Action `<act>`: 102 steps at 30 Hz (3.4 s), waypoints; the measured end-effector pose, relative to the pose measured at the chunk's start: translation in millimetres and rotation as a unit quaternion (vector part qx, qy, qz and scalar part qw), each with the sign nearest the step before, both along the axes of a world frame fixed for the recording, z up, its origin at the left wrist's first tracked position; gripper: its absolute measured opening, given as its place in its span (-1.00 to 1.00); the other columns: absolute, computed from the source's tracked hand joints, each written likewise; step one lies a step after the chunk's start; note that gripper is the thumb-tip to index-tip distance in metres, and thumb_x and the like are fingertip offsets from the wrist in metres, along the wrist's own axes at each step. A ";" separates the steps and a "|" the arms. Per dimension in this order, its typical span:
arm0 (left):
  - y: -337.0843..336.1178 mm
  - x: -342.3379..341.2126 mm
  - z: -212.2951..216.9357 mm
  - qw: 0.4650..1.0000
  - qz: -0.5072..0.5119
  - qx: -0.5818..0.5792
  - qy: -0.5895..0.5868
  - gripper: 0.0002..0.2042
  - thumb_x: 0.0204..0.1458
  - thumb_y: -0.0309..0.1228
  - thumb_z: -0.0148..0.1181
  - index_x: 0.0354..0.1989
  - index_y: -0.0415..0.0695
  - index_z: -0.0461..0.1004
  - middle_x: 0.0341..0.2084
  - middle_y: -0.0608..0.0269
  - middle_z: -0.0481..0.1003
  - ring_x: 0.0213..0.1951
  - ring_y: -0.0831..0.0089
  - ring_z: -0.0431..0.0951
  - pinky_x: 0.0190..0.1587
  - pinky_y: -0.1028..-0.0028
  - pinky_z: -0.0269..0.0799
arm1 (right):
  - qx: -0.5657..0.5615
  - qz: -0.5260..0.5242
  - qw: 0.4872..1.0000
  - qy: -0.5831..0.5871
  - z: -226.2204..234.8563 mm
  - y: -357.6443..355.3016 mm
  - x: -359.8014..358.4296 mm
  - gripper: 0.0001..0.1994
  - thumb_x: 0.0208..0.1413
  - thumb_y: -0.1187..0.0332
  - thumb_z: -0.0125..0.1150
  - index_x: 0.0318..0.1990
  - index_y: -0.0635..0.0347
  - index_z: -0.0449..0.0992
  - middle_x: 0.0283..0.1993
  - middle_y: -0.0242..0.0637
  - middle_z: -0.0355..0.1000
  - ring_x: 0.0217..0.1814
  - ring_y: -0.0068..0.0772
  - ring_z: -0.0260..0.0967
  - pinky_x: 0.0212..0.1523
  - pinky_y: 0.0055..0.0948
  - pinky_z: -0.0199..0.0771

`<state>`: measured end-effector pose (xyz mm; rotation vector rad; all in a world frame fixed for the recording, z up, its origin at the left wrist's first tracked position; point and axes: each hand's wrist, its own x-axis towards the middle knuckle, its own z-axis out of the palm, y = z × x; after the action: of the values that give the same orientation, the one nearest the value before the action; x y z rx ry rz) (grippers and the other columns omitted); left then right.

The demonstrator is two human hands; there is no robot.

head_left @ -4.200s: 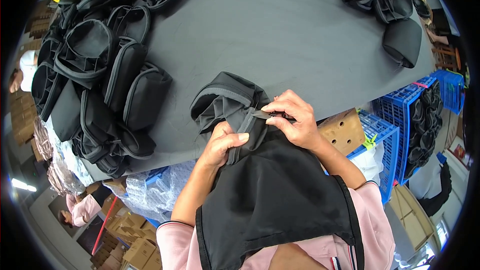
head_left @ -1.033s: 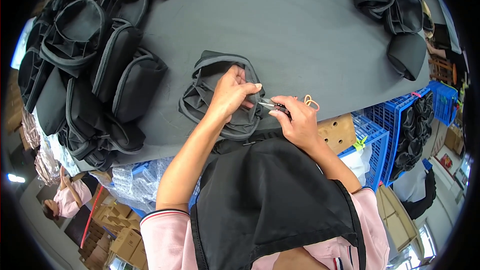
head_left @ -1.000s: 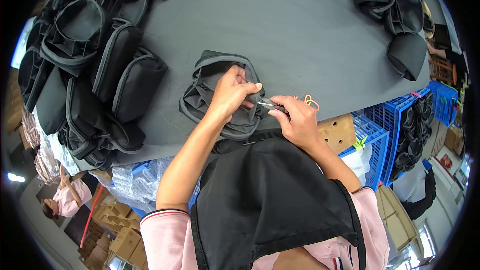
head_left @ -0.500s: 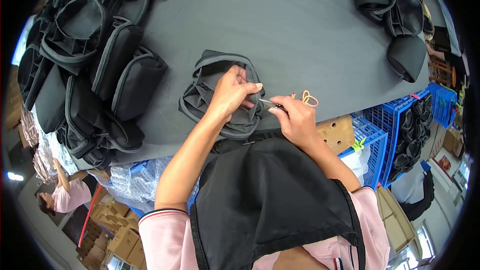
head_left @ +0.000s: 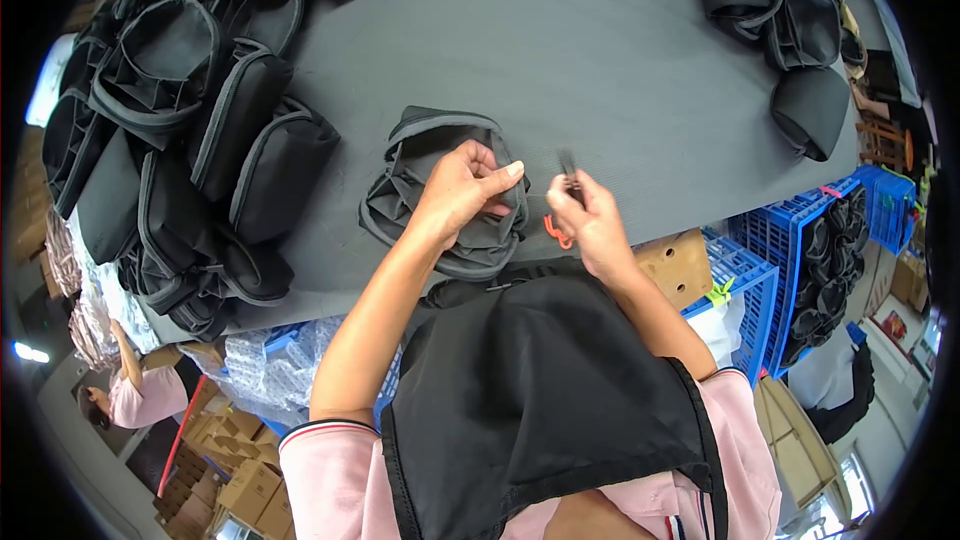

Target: Trim excess thread or material from black fabric pouches using small snips.

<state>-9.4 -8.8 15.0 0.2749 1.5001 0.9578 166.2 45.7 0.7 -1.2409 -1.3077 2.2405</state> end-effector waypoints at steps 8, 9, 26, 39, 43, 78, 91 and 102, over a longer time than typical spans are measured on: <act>-2.7 -4.1 42.6 0.848 -0.350 0.019 0.398 -0.41 -0.10 0.07 0.13 -0.27 -0.36 0.41 -0.31 -0.01 0.48 -0.27 0.10 0.47 -0.09 0.27 0.35 | 0.103 -0.288 0.952 -0.010 0.8 13.7 44.7 -0.92 0.12 0.39 0.08 -0.37 0.13 0.33 -0.55 -0.58 0.12 -0.67 -0.79 -0.11 -0.66 -0.70 -0.13; -10.4 -6.9 43.3 0.846 -0.353 0.107 0.386 -0.36 -0.15 0.09 0.17 -0.20 -0.37 0.42 -0.26 -0.05 0.48 -0.14 0.08 0.46 -0.03 0.27 0.31 | 0.128 -0.197 0.972 -0.026 8.6 8.4 37.9 -0.91 0.12 0.36 0.10 -0.34 0.14 0.36 -0.55 -0.59 0.17 -0.64 -0.79 -0.04 -0.59 -0.70 -0.03; -10.9 -0.2 3.8 0.791 -0.411 0.056 0.450 -0.82 -0.15 -0.44 0.04 -0.49 -0.35 0.41 -0.43 -0.10 0.45 -0.30 -0.03 0.45 -0.24 0.13 0.34 | 0.134 0.052 0.987 -0.067 -24.8 12.5 -32.1 -0.84 0.02 0.36 0.19 -0.48 0.24 0.43 -0.64 -0.53 0.29 -0.61 -0.78 0.09 -0.60 -0.68 0.09; -10.5 13.3 -8.4 0.848 -0.273 0.023 0.454 -0.80 -0.05 -0.40 0.09 -0.57 -0.32 0.41 -0.55 -0.11 0.47 -0.43 -0.06 0.48 -0.36 0.12 0.36 | 0.109 0.042 0.987 -0.111 -22.2 -3.8 -17.8 -0.87 -0.08 0.52 0.19 -0.33 0.31 0.43 -0.41 -0.38 0.47 -0.43 -0.67 0.35 -0.38 -0.61 0.35; -15.7 17.5 -12.8 0.863 -0.201 0.071 0.459 -0.72 -0.05 -0.34 0.11 -0.62 -0.33 0.31 -0.63 -0.13 0.40 -0.48 -0.09 0.42 -0.42 0.14 0.29 | 0.182 0.044 0.975 -0.122 -19.4 -5.6 -2.4 -0.81 -0.09 0.46 0.22 -0.28 0.26 0.43 -0.41 -0.35 0.46 -0.42 -0.52 0.40 -0.36 -0.53 0.35; -34.1 13.8 1.7 0.860 -0.296 0.091 0.406 -0.82 -0.03 -0.43 0.04 -0.45 -0.34 0.29 -0.41 -0.12 0.36 -0.28 -0.07 0.38 -0.23 0.12 0.26 | 0.227 0.041 0.968 -0.093 26.2 28.5 5.2 -0.76 -0.03 0.39 0.24 -0.21 0.17 0.35 -0.48 -0.44 0.33 -0.54 -0.64 0.25 -0.52 -0.59 0.26; 10.5 29.1 40.2 0.814 -0.462 -0.087 0.342 -0.47 -0.06 0.00 0.14 -0.27 -0.35 0.43 -0.38 -0.05 0.51 -0.23 0.10 0.52 -0.18 0.20 0.40 | 0.118 0.144 0.980 -0.069 -24.5 37.4 -46.6 -0.74 -0.11 0.47 0.25 -0.29 0.16 0.28 -0.50 -0.45 0.32 -0.46 -0.64 0.14 -0.42 -0.50 0.22; -5.1 14.8 40.7 0.882 -0.344 0.033 0.320 -0.61 -0.11 -0.25 0.26 -0.34 -0.33 0.28 -0.46 -0.11 0.44 -0.32 0.04 0.46 -0.30 0.23 0.34 | 0.268 -0.051 0.962 -0.012 15.8 19.8 -12.3 -0.77 0.01 0.49 0.18 -0.19 0.25 0.31 -0.29 -0.44 0.36 -0.34 -0.68 0.28 -0.34 -0.62 0.30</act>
<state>5.4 -13.9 55.7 1.1812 1.7574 0.3362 153.9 65.5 16.5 -1.0969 -1.6669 1.6390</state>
